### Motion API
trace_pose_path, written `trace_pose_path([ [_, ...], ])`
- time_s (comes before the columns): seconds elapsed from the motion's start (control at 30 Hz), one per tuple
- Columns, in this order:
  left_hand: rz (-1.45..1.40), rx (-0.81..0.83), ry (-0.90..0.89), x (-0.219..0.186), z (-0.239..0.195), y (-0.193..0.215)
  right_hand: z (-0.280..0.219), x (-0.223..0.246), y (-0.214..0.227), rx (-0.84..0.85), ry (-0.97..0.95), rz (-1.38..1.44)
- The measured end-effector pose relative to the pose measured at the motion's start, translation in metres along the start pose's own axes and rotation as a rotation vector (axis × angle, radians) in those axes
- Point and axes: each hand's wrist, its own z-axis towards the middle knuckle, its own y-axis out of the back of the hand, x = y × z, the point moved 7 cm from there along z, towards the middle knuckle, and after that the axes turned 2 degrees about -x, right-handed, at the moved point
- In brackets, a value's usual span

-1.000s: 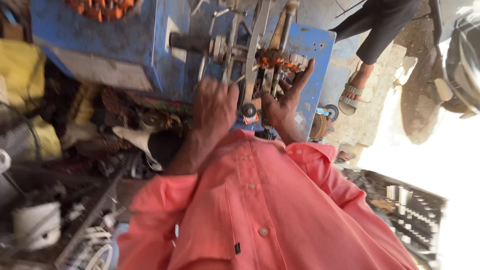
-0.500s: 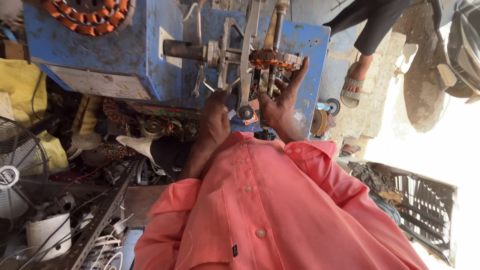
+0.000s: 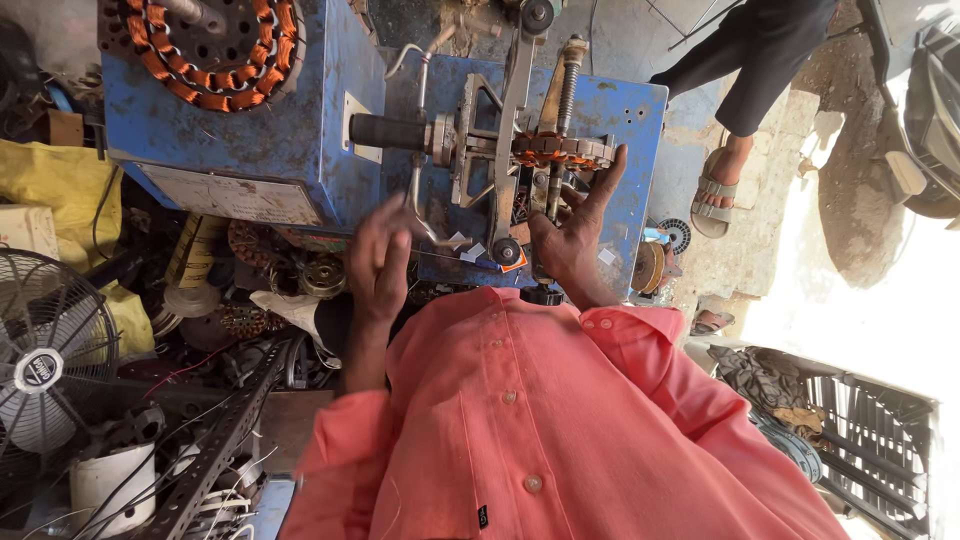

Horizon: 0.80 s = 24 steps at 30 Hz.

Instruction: The person winds copper wire around the core of a fan motor using a manual winding machine, threading the wire through the slots and securing the ends.

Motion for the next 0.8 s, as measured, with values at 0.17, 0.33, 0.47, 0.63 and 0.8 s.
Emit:
trace_pose_path([
  [0.17, -0.146, -0.637, 0.759, 0.186, -0.107, 0.073, 0.001, 0.001, -0.002, -0.001, -0.016, 0.043],
  [0.33, -0.56, -0.768, 0.985, 0.293, -0.136, 0.076, 0.003, -0.003, -0.002, -0.009, 0.005, 0.026],
  [0.47, -0.611, -0.806, 1.03, 0.309, -0.132, 0.071, 0.001, -0.006, 0.0, -0.007, 0.006, 0.014],
  [0.63, -0.605, -0.866, 0.963, 0.306, -0.129, 0.065, 0.002, -0.004, 0.0, -0.011, -0.005, 0.014],
  [0.8, -0.545, -0.855, 0.948, 0.3, -0.133, 0.068, 0.004, -0.001, -0.002, -0.02, -0.022, -0.018],
])
